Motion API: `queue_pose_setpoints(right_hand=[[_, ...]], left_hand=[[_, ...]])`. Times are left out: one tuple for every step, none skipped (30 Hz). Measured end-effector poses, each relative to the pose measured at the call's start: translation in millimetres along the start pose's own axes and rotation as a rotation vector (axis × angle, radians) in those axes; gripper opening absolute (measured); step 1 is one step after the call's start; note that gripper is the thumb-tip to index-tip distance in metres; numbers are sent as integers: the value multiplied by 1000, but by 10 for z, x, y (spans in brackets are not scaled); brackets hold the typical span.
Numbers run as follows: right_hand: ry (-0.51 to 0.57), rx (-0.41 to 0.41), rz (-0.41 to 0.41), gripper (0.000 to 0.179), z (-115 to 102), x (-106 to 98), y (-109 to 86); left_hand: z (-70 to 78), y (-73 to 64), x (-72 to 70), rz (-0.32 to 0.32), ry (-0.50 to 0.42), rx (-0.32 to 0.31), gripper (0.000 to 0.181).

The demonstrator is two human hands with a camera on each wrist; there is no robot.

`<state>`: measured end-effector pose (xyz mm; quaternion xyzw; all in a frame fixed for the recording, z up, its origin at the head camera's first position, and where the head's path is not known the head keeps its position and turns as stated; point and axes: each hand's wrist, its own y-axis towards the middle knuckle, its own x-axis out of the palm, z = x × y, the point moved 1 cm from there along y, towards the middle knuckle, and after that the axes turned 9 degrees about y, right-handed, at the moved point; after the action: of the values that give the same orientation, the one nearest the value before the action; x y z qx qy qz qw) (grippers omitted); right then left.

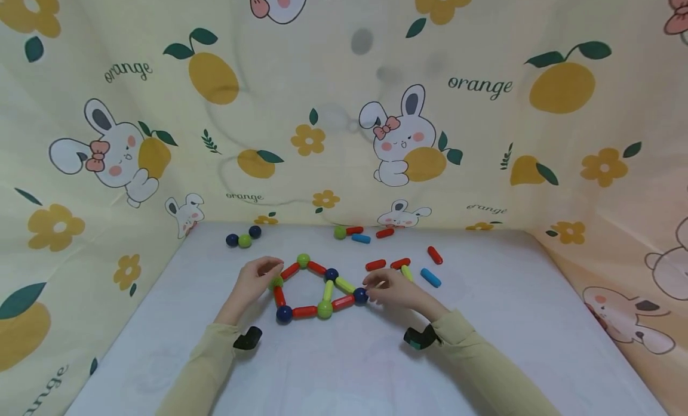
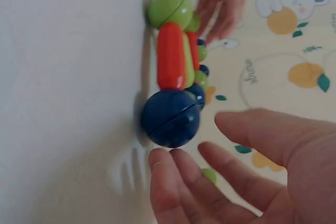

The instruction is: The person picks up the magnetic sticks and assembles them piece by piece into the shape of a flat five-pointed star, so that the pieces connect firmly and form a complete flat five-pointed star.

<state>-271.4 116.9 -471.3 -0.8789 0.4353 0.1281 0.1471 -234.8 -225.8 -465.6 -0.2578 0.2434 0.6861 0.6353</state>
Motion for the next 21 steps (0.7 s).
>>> queue_pose_setpoints(right_hand=[[21, 12, 9, 25, -11, 3, -25], [38, 24, 11, 24, -19, 8, -48], [57, 38, 6, 24, -28, 17, -72], [72, 49, -9, 24, -32, 29, -90], [87, 58, -33, 23, -35, 43, -104], [102, 67, -62, 24, -33, 59, -113], [111, 72, -92, 24, -32, 75, -118], [116, 79, -116, 25, -29, 89, -119], [123, 83, -133, 27, -27, 100, -116], [124, 84, -140, 28, -24, 107, -107], [126, 84, -140, 29, -21, 110, -96], [125, 84, -129, 31, -15, 107, -78], [124, 86, -110, 32, -11, 100, -61], [126, 88, -88, 33, -7, 88, -41], [125, 85, -66, 35, -2, 74, -18], [126, 86, -45, 37, 3, 57, 7], [128, 91, -25, 38, 7, 40, 32], [137, 100, -6, 40, 7, 23, 58], [150, 112, 12, 41, 6, 7, 85], [158, 122, 28, 42, 1, -8, 113], [165, 130, 41, 43, -6, -19, 144]], left_hand=[[-20, 19, -7, -16, -2, -7, 32], [-35, 33, -12, -31, -7, -14, 33], [-51, 46, -13, -42, -9, -19, 33], [-64, 57, -14, -49, -15, -24, 33], [-76, 67, -13, -59, -18, -28, 35], [-85, 75, -12, -69, -20, -32, 36], [-91, 81, -11, -75, -23, -33, 38], [-94, 85, -9, -81, -27, -37, 40], [-101, 88, -7, -89, -30, -37, 43], [-99, 88, -8, -94, -34, -42, 46], [-98, 85, -10, -99, -32, -47, 49], [-96, 79, -12, -103, -28, -54, 52], [-94, 70, -16, -108, -26, -60, 55], [-91, 59, -19, -114, -23, -71, 58], [-90, 46, -19, -122, -18, -80, 61], [-88, 32, -19, -132, -15, -88, 62], [-88, 18, -16, -144, -19, -95, 62], [-86, 3, -11, -160, -34, -101, 63], [-86, -12, -3, -180, -57, -108, 62], [-85, -28, 7, -204, -86, -113, 62], [-85, -43, 18, -230, -114, -122, 62]])
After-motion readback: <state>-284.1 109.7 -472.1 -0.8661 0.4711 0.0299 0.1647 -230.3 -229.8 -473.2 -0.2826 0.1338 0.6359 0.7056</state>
